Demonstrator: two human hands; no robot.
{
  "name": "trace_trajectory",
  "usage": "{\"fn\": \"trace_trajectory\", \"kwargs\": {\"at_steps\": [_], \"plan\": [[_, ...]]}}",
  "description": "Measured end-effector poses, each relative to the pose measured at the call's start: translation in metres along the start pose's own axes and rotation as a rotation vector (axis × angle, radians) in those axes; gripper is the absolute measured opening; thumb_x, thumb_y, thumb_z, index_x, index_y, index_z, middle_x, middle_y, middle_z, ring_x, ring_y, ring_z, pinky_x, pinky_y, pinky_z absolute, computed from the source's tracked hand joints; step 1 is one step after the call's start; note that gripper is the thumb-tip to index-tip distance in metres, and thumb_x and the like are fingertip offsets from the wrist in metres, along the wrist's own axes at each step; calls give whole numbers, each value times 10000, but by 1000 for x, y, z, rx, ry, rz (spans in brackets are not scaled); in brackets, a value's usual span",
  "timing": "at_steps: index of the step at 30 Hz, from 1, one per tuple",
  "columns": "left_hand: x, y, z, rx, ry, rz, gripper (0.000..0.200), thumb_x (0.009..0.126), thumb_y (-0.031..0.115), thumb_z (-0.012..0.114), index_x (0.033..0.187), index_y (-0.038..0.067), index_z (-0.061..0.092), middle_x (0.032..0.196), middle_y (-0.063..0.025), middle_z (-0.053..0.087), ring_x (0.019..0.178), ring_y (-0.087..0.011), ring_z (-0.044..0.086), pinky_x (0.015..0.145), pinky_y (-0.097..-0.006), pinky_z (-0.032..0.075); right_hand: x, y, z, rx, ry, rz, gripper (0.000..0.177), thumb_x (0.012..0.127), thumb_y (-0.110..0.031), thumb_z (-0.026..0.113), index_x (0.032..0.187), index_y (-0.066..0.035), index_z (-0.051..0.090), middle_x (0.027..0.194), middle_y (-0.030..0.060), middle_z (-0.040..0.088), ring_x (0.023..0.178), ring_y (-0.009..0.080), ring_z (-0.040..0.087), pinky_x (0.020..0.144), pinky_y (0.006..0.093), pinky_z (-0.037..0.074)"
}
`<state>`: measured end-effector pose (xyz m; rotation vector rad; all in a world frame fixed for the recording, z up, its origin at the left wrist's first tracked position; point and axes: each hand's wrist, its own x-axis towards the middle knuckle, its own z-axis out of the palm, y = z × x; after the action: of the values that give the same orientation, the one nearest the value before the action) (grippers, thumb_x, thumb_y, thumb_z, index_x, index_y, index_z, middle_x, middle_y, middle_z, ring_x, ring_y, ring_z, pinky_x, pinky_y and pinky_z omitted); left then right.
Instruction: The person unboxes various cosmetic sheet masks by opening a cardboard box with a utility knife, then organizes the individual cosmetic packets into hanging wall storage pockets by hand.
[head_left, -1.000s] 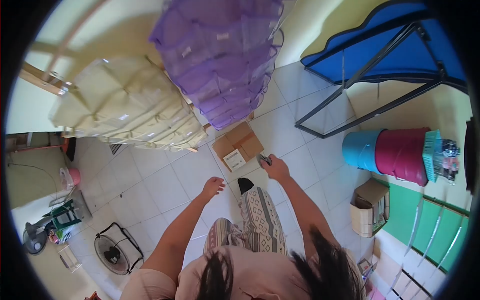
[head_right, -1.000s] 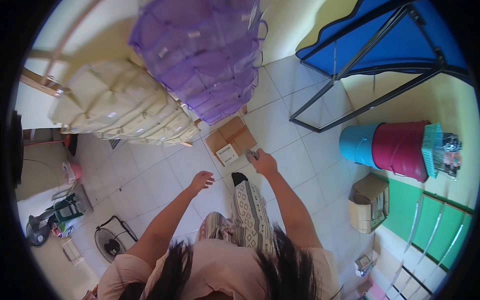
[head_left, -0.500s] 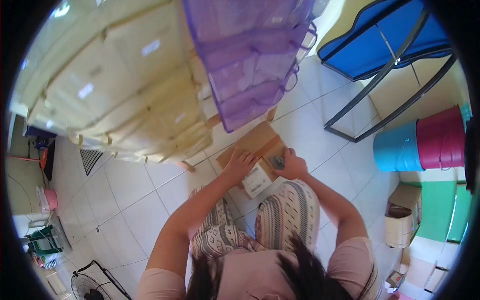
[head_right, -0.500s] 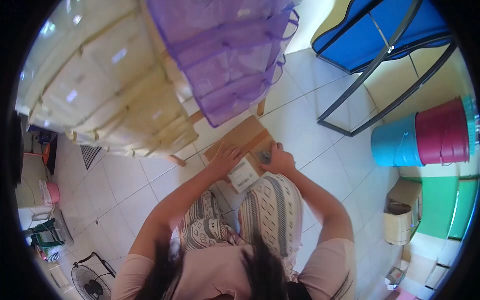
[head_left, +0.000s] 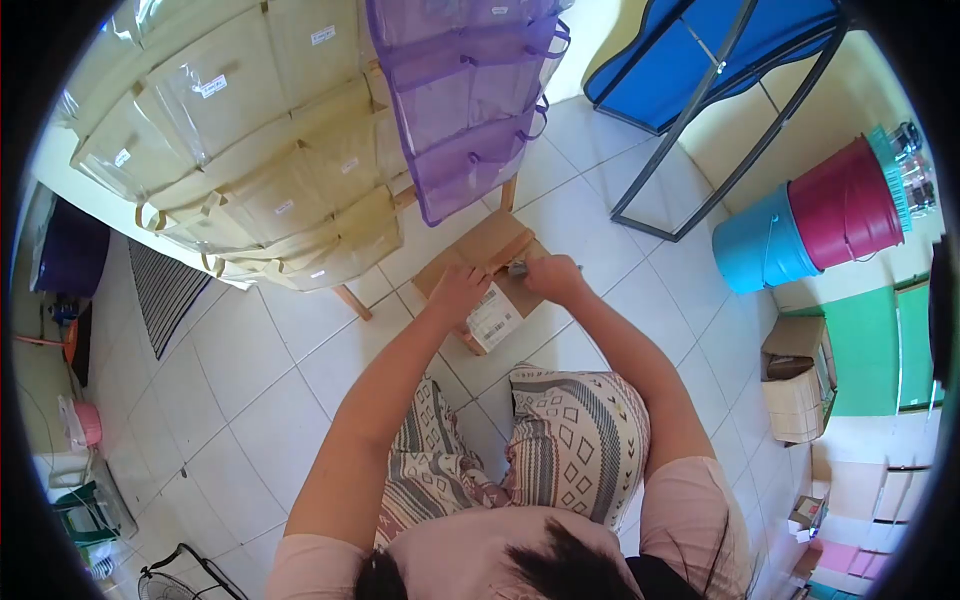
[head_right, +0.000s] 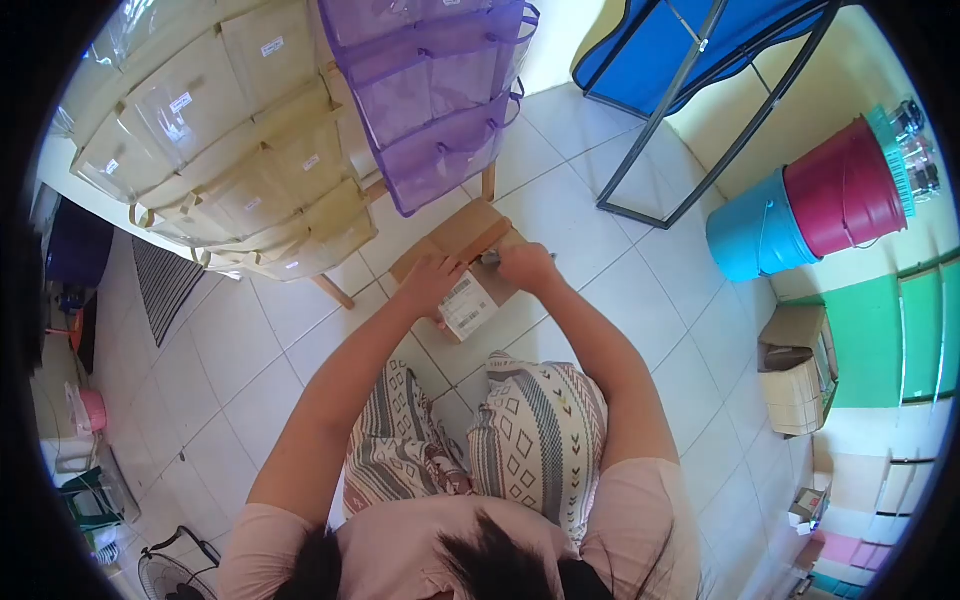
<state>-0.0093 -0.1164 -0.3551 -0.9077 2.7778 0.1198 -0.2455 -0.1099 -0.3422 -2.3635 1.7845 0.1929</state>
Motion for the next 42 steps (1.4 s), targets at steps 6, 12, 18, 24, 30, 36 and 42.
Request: {"fn": "trace_trajectory", "kwargs": {"at_steps": [6, 12, 18, 24, 30, 36, 42], "plan": [[4, 0, -15, 38, 84, -8, 1257, 384, 492, 919, 1438, 62, 387, 1270, -88, 503, 1223, -242, 456, 1042, -427, 324, 5, 40, -10, 112, 92, -16, 342, 843, -307, 623, 1040, -39, 543, 771, 174, 679, 748, 377, 666, 671, 490, 522], [-26, 10, -17, -139, 189, -154, 1274, 392, 564, 883, 1456, 65, 391, 1227, -103, 502, 1190, -256, 456, 1008, -435, 323, -13, 72, 6, 410, 253, 238, 327, 874, -297, 590, 1058, -27, 573, 796, 213, 666, 788, 403, 653, 685, 473, 507], [-82, 18, -34, -298, 296, -91, 877, 632, 669, 738, 1325, 152, 591, 1203, -132, 532, 1177, -302, 470, 1010, -498, 298, -19, 129, 55, 1064, 415, 556, 363, 878, -322, 590, 1034, 4, 623, 844, 192, 678, 773, 341, 662, 690, 420, 500], [-131, 29, -4, -376, 194, -268, 571, 840, 586, 609, 1212, 161, 689, 1361, -112, 546, 1327, -315, 406, 1099, -608, 188, -27, 155, 90, 782, 332, 771, 450, 850, -383, 676, 1038, 22, 614, 904, 191, 676, 806, 341, 658, 725, 422, 509], [-122, 71, 33, -482, -17, -546, 625, 886, 484, 601, 1398, 138, 508, 1554, -183, 319, 1441, -394, 269, 1116, -709, 39, -28, 123, 68, 490, 658, 621, 400, 809, -325, 725, 1047, -22, 616, 1034, 190, 654, 868, 382, 656, 771, 438, 519], [-102, 107, 63, -794, 276, -651, 666, 863, 365, 657, 1433, 127, 409, 1607, -201, 168, 1491, -432, 83, 1094, -742, 22, -36, 31, -32, 299, 465, 156, 312, 778, -184, 689, 1071, -102, 619, 1066, 105, 634, 825, 364, 661, 702, 449, 542], [-115, 115, 54, -715, 207, -328, 490, 840, 234, 670, 1318, 253, 565, 1629, -116, 154, 1503, -426, 11, 1047, -800, 75, -19, 77, -18, 77, 401, 342, 354, 794, -213, 698, 1131, -143, 616, 1123, 82, 626, 883, 326, 678, 704, 437, 561]]}}
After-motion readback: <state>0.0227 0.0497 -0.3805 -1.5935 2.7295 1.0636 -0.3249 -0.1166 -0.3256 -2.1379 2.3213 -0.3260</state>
